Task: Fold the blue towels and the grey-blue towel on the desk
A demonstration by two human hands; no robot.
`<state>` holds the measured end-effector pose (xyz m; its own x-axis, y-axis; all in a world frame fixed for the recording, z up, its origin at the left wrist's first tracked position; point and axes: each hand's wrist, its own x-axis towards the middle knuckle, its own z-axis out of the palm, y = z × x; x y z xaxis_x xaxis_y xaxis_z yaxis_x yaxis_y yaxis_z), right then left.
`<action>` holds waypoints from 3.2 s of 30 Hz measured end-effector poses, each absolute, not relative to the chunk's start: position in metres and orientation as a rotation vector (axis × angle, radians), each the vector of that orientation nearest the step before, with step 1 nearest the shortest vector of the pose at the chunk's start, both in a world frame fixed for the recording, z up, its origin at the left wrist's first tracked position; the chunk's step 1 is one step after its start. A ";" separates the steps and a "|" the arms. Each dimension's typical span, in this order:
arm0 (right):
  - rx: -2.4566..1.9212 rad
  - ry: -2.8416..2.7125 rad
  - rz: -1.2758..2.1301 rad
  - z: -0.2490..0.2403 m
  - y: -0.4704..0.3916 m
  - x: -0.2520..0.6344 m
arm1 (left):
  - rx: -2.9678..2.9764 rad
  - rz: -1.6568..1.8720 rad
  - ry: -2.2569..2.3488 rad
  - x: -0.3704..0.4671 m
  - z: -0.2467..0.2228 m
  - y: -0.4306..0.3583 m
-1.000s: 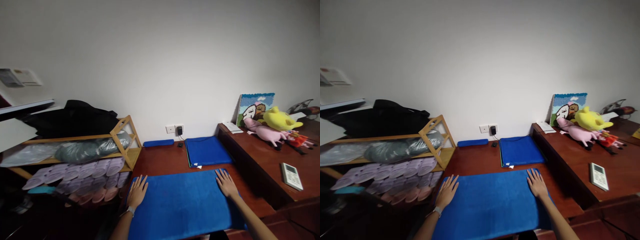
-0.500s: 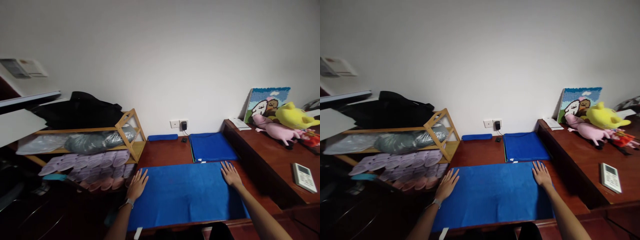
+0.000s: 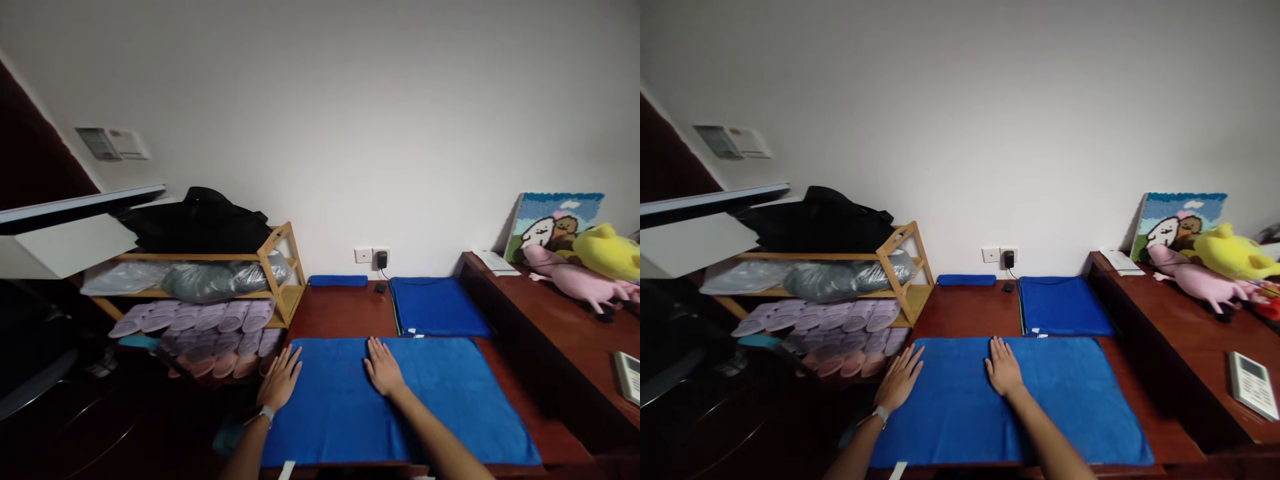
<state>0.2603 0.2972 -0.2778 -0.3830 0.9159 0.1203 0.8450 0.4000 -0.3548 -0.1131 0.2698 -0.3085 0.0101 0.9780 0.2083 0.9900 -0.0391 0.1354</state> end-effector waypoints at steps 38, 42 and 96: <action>-2.340 -2.082 -0.116 -0.306 0.311 0.534 | -2.054 -0.399 -2.232 -0.050 -0.294 0.299; -1.925 -2.232 -0.054 -0.278 0.305 0.426 | -2.067 -0.484 -2.210 -0.050 -0.298 0.300; -2.132 -1.948 -0.022 -0.339 0.196 0.588 | -2.084 -0.446 -2.075 -0.071 -0.279 0.180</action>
